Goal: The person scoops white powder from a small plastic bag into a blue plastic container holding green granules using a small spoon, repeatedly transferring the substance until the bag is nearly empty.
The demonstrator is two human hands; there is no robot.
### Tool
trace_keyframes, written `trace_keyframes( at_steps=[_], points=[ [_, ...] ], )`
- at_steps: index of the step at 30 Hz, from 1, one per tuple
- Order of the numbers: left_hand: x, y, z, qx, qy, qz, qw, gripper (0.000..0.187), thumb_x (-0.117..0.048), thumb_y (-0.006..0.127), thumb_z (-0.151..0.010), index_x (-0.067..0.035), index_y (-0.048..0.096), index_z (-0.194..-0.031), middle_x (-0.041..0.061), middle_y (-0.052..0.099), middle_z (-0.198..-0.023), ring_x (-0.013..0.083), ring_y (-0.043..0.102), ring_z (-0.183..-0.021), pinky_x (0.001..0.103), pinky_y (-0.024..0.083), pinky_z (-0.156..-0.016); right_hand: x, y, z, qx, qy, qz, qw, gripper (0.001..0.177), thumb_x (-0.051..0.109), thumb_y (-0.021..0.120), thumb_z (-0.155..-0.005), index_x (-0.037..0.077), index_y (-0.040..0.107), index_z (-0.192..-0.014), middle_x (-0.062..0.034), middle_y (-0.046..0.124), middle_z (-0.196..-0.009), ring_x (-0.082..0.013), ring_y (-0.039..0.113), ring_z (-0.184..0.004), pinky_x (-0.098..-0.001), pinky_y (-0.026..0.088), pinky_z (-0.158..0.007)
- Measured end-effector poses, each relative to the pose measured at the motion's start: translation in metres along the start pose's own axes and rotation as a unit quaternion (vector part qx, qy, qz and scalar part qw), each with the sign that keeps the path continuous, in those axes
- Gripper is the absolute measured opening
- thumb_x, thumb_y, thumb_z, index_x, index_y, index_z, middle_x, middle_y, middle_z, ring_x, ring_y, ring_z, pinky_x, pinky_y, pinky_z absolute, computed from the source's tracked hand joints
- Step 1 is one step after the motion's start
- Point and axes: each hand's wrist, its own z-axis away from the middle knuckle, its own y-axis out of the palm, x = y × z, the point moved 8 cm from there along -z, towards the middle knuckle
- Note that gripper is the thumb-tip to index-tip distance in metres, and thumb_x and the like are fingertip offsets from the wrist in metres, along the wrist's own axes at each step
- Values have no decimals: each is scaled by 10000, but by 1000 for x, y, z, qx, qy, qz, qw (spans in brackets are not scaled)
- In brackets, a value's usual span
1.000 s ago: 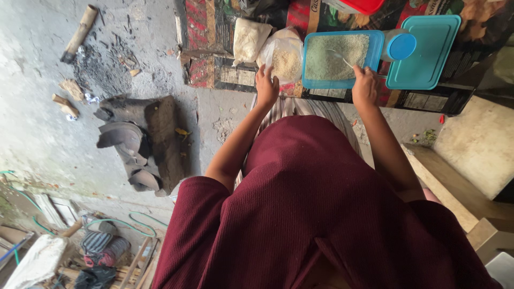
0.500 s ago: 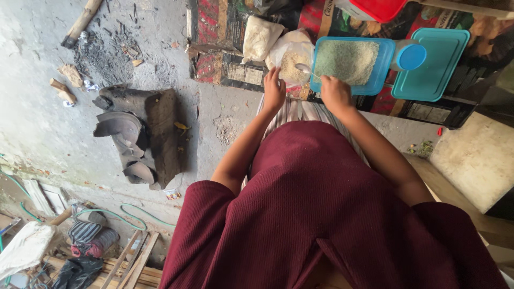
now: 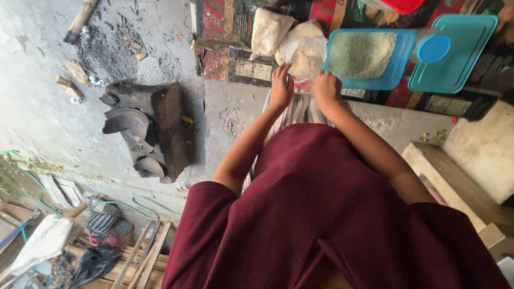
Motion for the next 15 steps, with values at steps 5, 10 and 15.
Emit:
trace_keyframes(
  at_steps=[5,10,15],
  points=[
    [-5,-8,-2,32,8,6,999,477,5,546,-923,7,553,-1400,223,522,-1460,404,469,-1352,457,367,-1177,11,13,11,-12,-10,-54,998,113,72,599,-917,22,699,-936,-193,700,-848,-381,725,-770,-452,579,-684],
    [0,-9,-3,55,22,6,998,479,19,538,-925,7,546,-1403,225,515,-1473,406,462,-1365,461,364,-1191,13,13,18,16,49,-211,976,156,137,630,-931,12,710,-979,-248,689,-815,-472,679,-815,-552,518,-717],
    [3,-12,-1,72,31,18,997,492,13,549,-914,14,540,-1406,231,512,-1474,415,471,-1349,455,378,-1170,4,27,24,13,124,-334,934,176,79,570,-987,69,739,-1034,-221,712,-907,-443,683,-868,-527,524,-731]
  ],
)
